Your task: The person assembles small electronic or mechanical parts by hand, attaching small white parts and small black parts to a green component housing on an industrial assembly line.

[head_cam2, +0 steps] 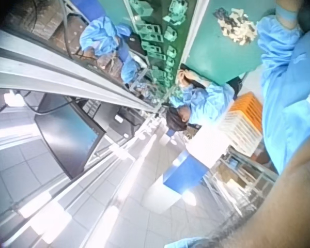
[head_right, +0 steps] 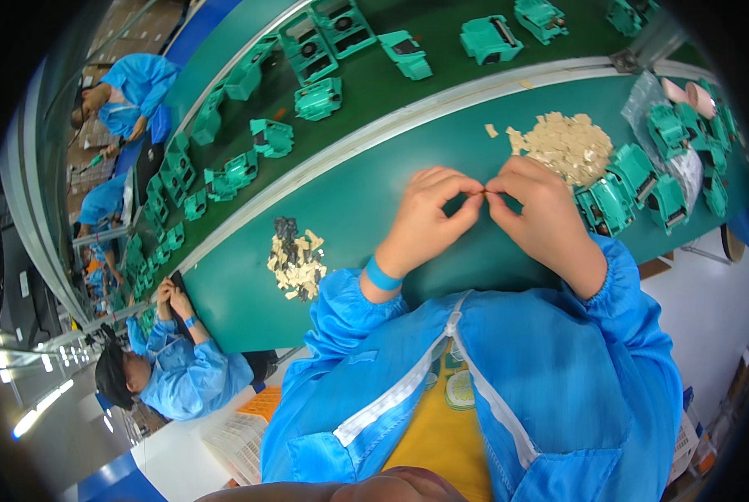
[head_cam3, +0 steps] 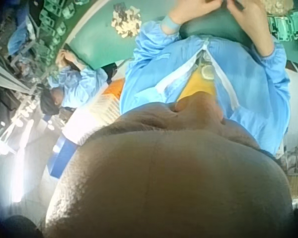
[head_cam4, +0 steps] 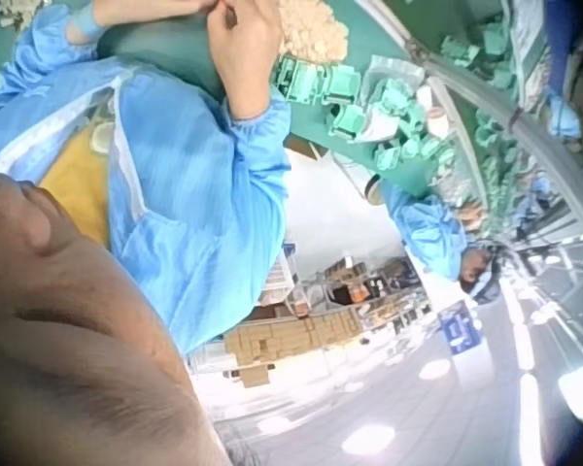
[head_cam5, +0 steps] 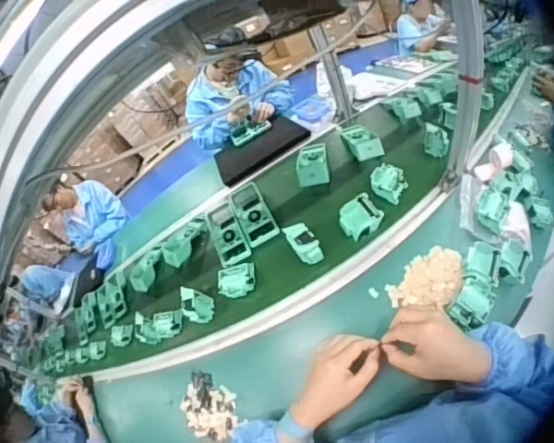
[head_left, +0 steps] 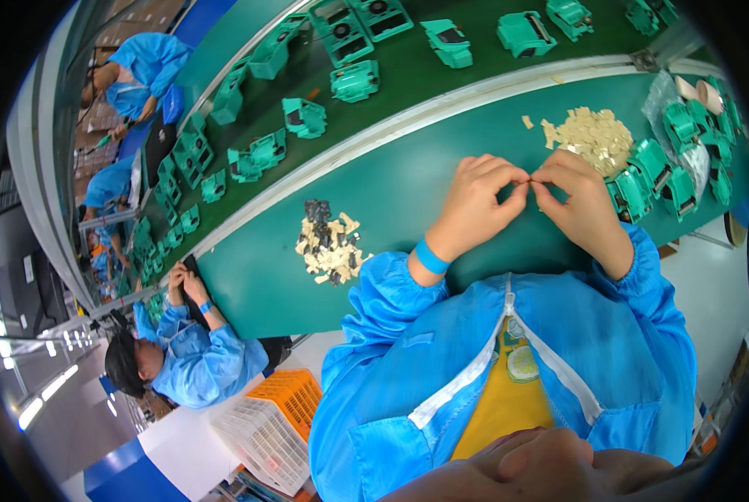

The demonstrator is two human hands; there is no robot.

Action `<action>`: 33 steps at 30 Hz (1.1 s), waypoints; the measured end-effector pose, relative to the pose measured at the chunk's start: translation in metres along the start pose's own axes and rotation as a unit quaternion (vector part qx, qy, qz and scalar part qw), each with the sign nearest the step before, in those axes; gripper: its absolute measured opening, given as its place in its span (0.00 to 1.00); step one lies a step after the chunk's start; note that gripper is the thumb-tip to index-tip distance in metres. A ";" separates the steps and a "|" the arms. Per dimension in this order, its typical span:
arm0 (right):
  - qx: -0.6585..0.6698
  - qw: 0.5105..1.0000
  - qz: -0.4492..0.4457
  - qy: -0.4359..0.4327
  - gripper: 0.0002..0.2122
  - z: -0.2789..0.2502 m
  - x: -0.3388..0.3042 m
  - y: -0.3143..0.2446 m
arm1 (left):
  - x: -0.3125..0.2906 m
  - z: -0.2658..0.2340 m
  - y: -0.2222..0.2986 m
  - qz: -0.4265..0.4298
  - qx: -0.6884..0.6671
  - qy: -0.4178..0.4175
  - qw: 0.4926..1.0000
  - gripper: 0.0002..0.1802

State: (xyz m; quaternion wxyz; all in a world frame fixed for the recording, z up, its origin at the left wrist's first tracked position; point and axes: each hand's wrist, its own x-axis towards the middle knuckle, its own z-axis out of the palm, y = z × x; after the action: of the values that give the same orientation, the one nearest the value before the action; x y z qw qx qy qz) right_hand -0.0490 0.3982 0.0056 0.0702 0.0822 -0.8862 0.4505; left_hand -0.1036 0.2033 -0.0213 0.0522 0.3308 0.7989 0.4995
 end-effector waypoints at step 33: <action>-0.016 0.993 -0.031 -0.116 0.05 0.001 0.014 -0.024 | -0.022 -0.020 0.005 0.057 0.093 0.005 0.994 0.04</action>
State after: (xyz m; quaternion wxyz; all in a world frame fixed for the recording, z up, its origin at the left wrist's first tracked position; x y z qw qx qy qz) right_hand -0.0573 0.3822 0.0267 -0.0185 0.1600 -0.8924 0.4215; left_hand -0.0923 0.1761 -0.0126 -0.0110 0.3769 0.8218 0.4271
